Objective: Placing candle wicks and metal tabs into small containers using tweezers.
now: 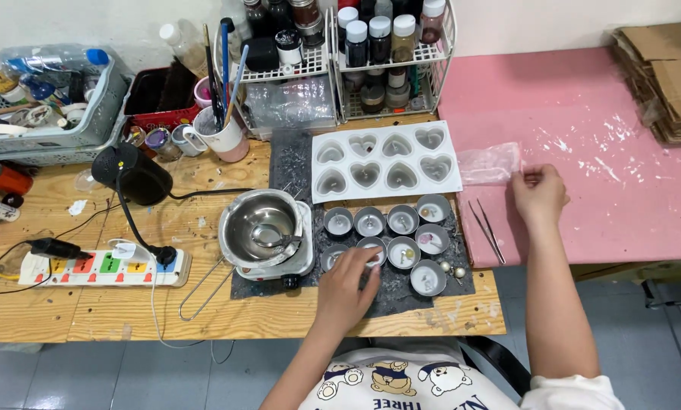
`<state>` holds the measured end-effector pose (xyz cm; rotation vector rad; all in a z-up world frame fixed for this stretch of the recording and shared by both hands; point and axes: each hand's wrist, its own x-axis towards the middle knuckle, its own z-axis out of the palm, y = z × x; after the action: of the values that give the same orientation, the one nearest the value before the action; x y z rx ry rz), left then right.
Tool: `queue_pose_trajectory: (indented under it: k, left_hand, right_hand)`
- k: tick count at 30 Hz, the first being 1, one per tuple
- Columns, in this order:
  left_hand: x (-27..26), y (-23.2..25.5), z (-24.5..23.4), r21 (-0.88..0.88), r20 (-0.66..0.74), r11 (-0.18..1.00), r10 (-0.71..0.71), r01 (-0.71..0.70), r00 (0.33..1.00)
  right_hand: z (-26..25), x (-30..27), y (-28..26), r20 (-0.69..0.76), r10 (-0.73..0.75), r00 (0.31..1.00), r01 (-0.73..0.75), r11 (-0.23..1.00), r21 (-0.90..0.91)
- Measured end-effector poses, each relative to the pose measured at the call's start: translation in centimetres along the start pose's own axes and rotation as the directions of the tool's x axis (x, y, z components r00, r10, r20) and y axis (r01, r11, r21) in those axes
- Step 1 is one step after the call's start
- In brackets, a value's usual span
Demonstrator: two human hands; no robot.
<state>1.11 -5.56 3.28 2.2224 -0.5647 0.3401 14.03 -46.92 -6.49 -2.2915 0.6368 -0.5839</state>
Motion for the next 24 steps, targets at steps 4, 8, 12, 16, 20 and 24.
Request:
queue_pose_trajectory:
  k: [4,8,12,16,20,24]
  left_hand:
    - [2.4,1.6,0.9,0.016,-0.002,0.993,0.117,-0.117,0.993]
    - [5.2,4.5,2.0,0.048,-0.036,0.955,0.295,-0.293,0.955]
    - [6.2,5.9,1.6,0.076,-0.051,0.935,0.352,-0.347,0.935]
    - [4.8,3.5,2.3,0.001,-0.05,0.932,0.363,-0.364,0.93]
    - [3.8,3.0,1.3,-0.009,-0.045,0.947,0.321,-0.322,0.946]
    - [3.6,4.5,0.2,0.271,-0.273,0.926,0.335,-0.262,0.902]
  right_hand:
    - [-3.4,-5.4,-4.3,-0.105,-0.177,0.979,0.206,0.804,0.558]
    - [-6.4,-14.6,-10.7,-0.111,-0.281,0.953,0.29,0.748,0.597]
    - [-7.2,-19.5,-13.8,0.029,-0.396,0.918,0.277,0.691,0.667]
    - [-6.7,-20.2,-12.4,0.119,-0.411,0.904,0.218,0.681,0.699]
    - [-5.7,-20.0,-11.5,0.393,-0.304,0.868,-0.163,0.574,0.803]
    - [-5.2,-19.9,-13.6,0.331,-0.392,0.859,-0.078,0.538,0.839]
